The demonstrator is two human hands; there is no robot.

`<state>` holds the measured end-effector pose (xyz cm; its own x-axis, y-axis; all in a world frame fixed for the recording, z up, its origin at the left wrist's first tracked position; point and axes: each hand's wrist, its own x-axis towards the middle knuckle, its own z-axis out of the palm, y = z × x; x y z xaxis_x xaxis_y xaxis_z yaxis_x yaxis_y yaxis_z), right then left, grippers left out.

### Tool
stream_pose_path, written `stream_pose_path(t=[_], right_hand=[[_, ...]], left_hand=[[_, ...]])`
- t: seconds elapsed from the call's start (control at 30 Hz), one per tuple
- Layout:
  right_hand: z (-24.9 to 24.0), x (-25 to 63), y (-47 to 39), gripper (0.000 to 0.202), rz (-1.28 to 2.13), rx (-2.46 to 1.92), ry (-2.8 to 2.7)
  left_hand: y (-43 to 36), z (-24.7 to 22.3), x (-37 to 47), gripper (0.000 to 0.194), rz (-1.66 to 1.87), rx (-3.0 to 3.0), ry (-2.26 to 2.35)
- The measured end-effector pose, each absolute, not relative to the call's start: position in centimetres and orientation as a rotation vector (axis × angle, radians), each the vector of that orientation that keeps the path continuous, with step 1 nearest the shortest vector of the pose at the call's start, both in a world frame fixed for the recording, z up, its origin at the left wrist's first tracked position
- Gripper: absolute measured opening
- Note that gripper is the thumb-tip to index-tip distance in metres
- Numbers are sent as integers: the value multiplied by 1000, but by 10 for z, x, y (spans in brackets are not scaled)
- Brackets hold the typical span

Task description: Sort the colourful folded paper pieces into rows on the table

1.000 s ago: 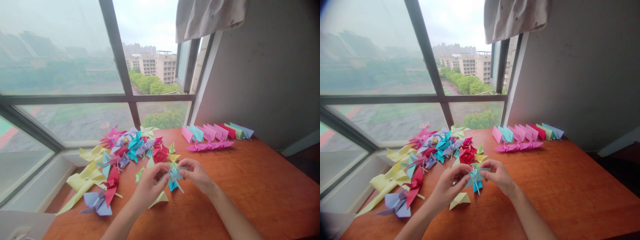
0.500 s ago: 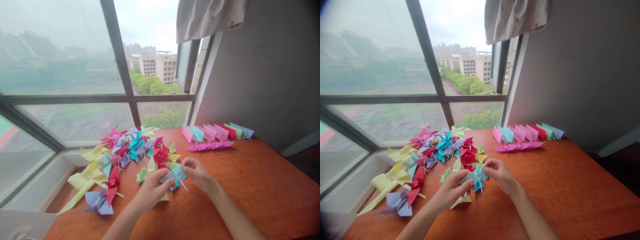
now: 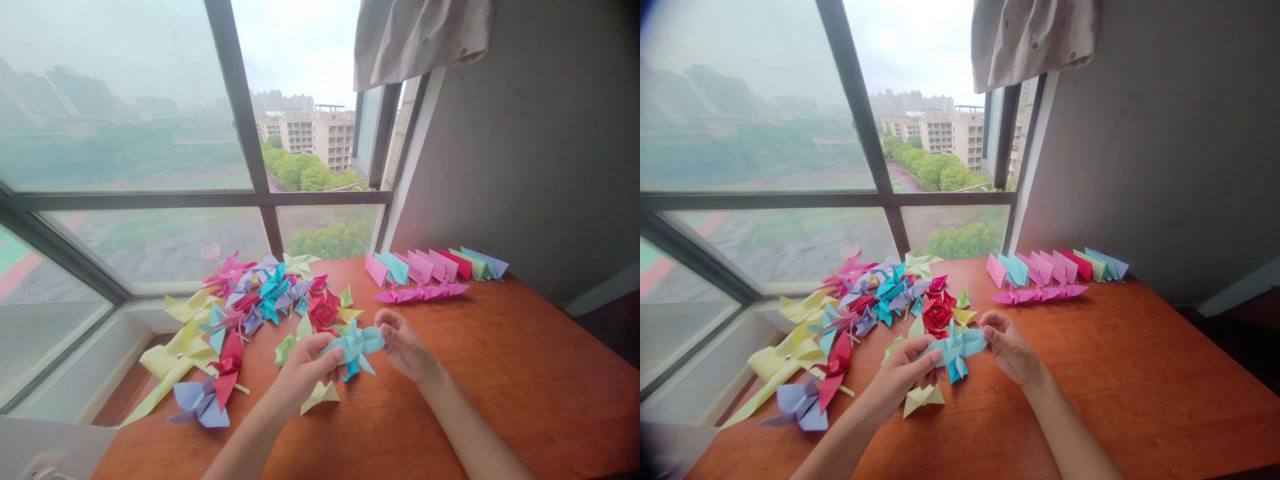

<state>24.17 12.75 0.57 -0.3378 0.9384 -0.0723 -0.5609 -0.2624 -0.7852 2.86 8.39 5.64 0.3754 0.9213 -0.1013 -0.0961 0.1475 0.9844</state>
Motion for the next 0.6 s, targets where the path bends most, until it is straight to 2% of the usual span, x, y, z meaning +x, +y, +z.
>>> stream_pose_path(t=[0.43,0.6], right_hand=[[-1,248,137,30,1669,-706,-734],[0,248,140,25,1535,-742,-836]], left_hand=[[85,58,25,44,894,1141,921],[87,61,25,44,1000,1165,979]])
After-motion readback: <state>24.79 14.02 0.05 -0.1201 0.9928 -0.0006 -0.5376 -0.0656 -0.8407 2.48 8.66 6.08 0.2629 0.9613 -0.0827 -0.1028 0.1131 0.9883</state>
